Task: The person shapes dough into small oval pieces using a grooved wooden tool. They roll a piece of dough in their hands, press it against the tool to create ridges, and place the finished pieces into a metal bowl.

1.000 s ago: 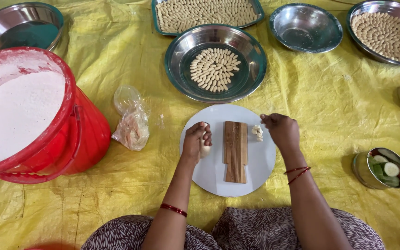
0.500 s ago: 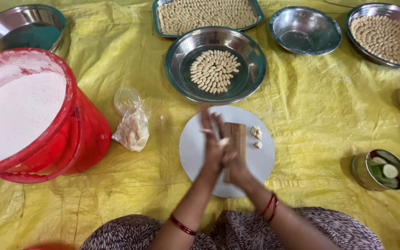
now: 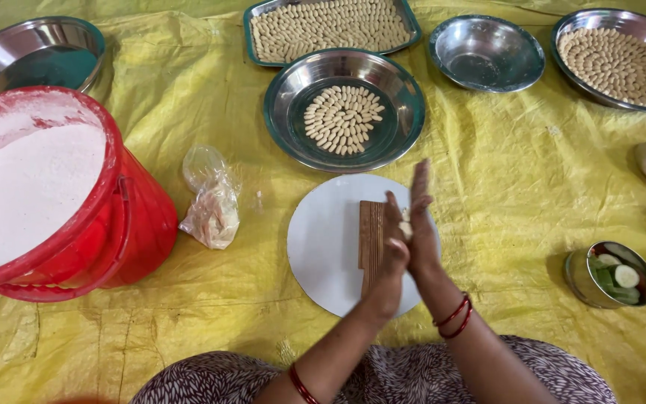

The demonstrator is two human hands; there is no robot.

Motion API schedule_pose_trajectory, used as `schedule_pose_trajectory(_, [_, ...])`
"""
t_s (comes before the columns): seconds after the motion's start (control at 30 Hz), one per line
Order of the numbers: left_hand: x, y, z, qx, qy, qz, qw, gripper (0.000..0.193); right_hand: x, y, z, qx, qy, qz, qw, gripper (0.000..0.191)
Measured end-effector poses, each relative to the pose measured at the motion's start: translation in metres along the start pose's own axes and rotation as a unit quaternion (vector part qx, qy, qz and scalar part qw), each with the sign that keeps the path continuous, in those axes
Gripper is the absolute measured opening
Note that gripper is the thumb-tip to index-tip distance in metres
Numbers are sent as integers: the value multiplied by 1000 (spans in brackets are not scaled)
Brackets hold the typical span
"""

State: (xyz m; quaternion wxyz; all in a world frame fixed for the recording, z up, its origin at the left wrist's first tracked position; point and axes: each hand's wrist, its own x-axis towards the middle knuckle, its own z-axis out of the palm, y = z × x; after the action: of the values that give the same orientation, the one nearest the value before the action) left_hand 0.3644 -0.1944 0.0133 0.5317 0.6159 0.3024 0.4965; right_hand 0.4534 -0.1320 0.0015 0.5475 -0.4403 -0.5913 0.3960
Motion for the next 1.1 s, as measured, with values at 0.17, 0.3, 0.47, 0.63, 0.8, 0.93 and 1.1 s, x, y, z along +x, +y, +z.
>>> schedule_pose_trajectory(0.17, [-3,1,6,-122,8,-58,991,102,10,-3,-8,9,11,-78,997,98])
schedule_pose_trajectory(0.3, [8,-3,-28,-189,67,-67,977,103,-16,-22,27,33,-125,-98,987,108])
schedule_pose_trajectory(0.47, [23,8,-82,-18,180,5,983,98,-59,-64,69,-44,-165,-155,973,106])
schedule_pose_trajectory(0.63, [21,17,-75,16,152,24,988,98,-57,-62,68,-21,-145,-135,980,102])
schedule_pose_trajectory(0.8, [3,23,-3,-61,-20,-28,998,113,-9,-50,7,66,-62,-24,996,107])
schedule_pose_trajectory(0.93, [-8,36,24,104,-103,32,989,111,12,-60,-35,104,6,11,994,105])
schedule_pose_trajectory(1.1, [3,32,-9,-25,-75,-30,996,111,-3,-51,-3,54,-56,43,996,100])
